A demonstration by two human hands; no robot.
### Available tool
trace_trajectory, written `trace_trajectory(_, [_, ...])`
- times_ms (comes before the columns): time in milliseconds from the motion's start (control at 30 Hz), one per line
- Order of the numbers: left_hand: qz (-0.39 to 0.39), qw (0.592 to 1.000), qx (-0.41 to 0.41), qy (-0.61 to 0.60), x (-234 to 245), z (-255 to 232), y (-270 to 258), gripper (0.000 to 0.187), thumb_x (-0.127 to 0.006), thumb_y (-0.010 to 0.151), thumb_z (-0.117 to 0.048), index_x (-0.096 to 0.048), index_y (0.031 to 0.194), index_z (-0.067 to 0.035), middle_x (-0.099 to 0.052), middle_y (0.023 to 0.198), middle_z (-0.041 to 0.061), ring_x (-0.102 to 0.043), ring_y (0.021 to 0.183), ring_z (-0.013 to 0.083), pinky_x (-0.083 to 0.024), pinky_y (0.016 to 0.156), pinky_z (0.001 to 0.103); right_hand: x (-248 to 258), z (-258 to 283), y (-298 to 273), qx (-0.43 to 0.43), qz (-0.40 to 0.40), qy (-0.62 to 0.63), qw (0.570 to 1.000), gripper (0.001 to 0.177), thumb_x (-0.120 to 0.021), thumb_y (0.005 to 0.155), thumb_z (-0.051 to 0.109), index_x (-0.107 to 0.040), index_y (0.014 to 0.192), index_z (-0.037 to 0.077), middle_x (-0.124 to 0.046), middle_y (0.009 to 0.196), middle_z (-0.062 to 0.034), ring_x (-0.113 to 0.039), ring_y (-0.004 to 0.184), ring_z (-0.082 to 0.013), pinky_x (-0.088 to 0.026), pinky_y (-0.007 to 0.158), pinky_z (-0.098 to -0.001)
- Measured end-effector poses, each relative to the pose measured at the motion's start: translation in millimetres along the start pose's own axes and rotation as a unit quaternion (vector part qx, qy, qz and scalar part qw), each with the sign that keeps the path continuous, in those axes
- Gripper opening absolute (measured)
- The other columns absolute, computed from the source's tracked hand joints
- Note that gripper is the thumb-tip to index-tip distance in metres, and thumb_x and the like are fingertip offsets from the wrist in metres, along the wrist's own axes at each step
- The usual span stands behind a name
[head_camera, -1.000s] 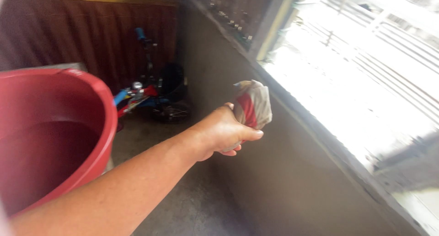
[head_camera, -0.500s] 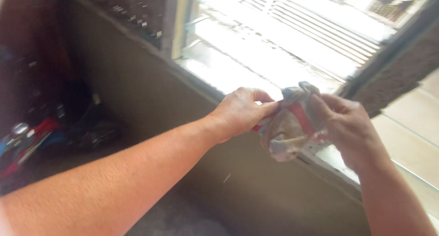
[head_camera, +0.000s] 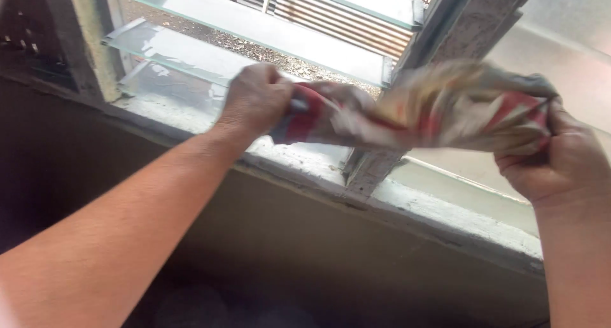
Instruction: The person wets a cloth in a red basin, then wipes a glass window pane and the surrounding metal frame. They repeatedly fold and reposition the cloth while cleaning the glass surface and edges.
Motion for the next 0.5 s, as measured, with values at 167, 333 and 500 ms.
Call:
trace_trajectory(167, [0.106,0.981,-0.138,-0.087,-43,-50,-11,0.046,-0.061,0.087,-0.034,-0.07,0.122,-0.006,-0.073,0.125,0.016,-0.066,0.118,0.0231,-0.05,0.102,0.038,-49,-17,15,-0.056,0.141,-0.026,0.988,0.037,-0.036,0.122,0.023,-0.061,0.129,-0.003,-0.071,0.114,-0.0167,-0.074,0.104,-0.024,-0.065,0.092,-0.0379])
trace_trajectory(333, [0.377,0.857,-0.081,-0.343,-116,-81,-27,0.058,-0.062,0.093,-0.047,-0.067,0.131,-0.004,-0.074,0.125,0.014,-0.068,0.116,0.0203,-0.053,0.099,0.036,-120,-71,55,-0.194,0.338,-0.084,0.917,0.038,-0.042,0.122,0.031,-0.062,0.127,-0.002,-0.072,0.119,-0.018,-0.073,0.107,-0.0271,-0.062,0.098,-0.0419])
trace_trajectory(500, [0.423,0.824,-0.013,-0.376,-122,-63,-48,0.061,-0.063,0.094,-0.048,-0.064,0.134,-0.001,-0.074,0.12,0.014,-0.071,0.109,0.0192,-0.059,0.093,0.034,-124,-58,51,-0.244,0.38,-0.061,0.89,0.033,-0.049,0.128,0.021,-0.063,0.127,-0.009,-0.072,0.114,-0.0247,-0.073,0.104,-0.0311,-0.062,0.092,-0.043])
Point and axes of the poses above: each hand's wrist, its own y-axis towards the middle knuckle, its own x-axis out of the back of the hand, z = x × y, the point moved 9 cm from there along y, towards the middle knuckle
